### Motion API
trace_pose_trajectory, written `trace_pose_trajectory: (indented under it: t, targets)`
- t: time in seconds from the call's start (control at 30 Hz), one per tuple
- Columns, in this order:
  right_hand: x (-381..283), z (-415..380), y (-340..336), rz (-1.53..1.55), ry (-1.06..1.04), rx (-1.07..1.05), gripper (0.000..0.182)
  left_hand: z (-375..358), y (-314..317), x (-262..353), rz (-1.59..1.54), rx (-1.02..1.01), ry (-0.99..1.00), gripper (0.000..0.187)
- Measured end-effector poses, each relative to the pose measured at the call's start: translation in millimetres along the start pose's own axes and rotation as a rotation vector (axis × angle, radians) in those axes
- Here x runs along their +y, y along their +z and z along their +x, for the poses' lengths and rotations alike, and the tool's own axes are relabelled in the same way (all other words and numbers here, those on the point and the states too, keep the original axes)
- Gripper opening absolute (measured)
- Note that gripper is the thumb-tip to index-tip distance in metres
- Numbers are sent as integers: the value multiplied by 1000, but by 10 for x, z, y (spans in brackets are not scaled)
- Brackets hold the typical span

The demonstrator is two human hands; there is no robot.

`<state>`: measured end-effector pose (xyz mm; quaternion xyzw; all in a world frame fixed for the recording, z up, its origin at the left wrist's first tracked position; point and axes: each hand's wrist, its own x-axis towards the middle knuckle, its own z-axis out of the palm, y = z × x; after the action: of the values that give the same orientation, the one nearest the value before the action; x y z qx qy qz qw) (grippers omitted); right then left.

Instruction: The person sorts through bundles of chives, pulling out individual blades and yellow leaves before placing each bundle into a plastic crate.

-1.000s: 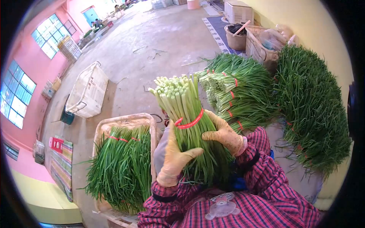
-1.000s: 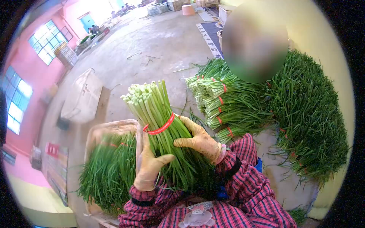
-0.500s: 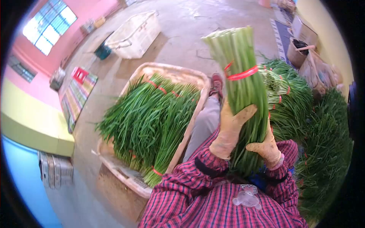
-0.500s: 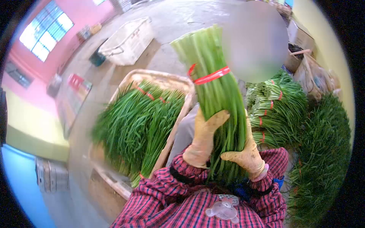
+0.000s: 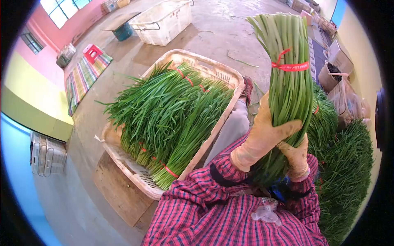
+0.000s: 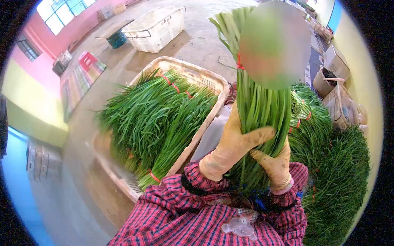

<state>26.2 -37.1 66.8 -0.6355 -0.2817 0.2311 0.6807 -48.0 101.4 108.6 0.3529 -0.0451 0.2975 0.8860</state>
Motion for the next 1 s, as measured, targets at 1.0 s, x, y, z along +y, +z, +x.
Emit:
trace_pose_trajectory:
  t: [1.0]
  targets:
    - [-771, -731, 143, 152, -358, 146, 61, -814, 658, 159, 184, -320, -145, 86]
